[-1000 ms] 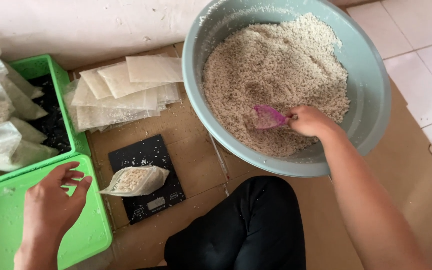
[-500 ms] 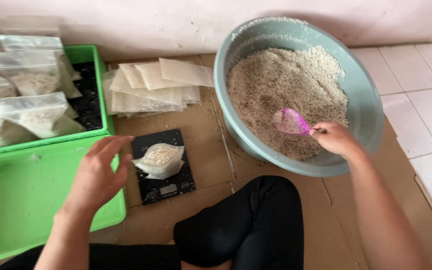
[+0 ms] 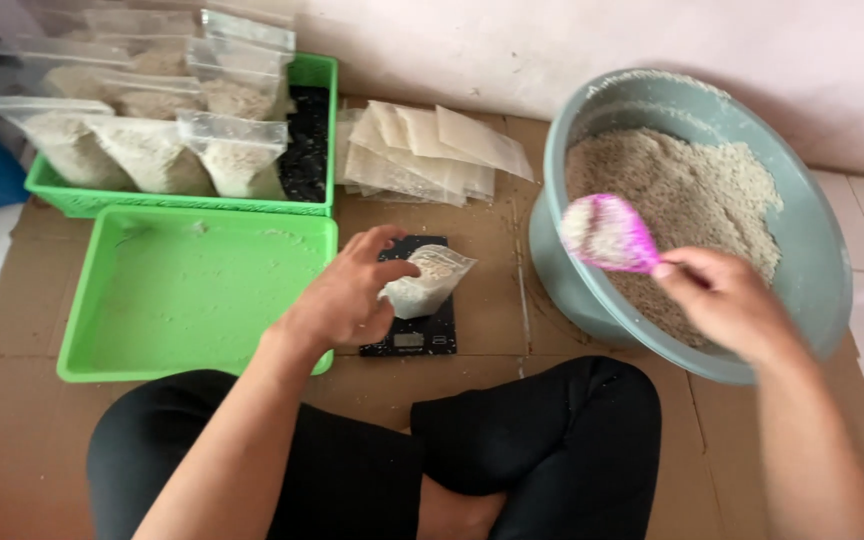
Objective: Scooping grains from a large basin into small plastic bags and weighing them on a digital scale.
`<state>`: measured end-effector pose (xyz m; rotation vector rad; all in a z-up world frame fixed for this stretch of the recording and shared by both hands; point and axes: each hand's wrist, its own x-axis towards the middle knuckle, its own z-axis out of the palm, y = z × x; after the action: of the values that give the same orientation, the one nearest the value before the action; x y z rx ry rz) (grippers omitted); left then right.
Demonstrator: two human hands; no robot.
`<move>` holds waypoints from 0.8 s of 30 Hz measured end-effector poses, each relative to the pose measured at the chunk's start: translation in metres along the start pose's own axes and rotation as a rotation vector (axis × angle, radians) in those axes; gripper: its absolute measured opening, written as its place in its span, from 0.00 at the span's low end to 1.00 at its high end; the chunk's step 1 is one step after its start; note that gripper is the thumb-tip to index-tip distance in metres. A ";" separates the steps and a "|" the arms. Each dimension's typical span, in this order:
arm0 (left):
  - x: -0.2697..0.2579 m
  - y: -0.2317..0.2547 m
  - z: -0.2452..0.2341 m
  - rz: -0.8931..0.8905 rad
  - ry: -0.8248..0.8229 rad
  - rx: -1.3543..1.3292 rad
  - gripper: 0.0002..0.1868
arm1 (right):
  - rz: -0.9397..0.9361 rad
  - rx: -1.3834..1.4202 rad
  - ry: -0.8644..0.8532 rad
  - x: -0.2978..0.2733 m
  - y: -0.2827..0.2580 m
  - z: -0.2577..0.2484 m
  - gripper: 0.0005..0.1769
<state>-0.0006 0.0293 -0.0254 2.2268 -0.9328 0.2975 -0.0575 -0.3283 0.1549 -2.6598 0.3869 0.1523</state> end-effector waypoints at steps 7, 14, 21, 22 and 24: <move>0.004 0.012 -0.004 -0.151 -0.148 0.038 0.28 | -0.245 0.022 0.005 0.023 -0.030 0.074 0.13; 0.009 0.022 -0.016 -0.258 -0.280 0.070 0.34 | -0.389 -0.089 0.047 0.032 -0.052 0.091 0.10; 0.012 0.027 -0.020 -0.304 -0.341 0.098 0.33 | -0.681 -0.160 0.135 0.039 -0.050 0.097 0.08; 0.012 0.027 -0.019 -0.304 -0.342 0.097 0.33 | -0.681 -0.160 0.135 0.038 -0.052 0.096 0.08; 0.011 0.026 -0.017 -0.291 -0.328 0.097 0.32 | -0.739 -0.158 0.115 0.037 -0.056 0.092 0.08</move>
<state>-0.0098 0.0220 0.0057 2.5098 -0.7544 -0.1648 -0.0095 -0.2483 0.0890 -2.7788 -0.6023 -0.2084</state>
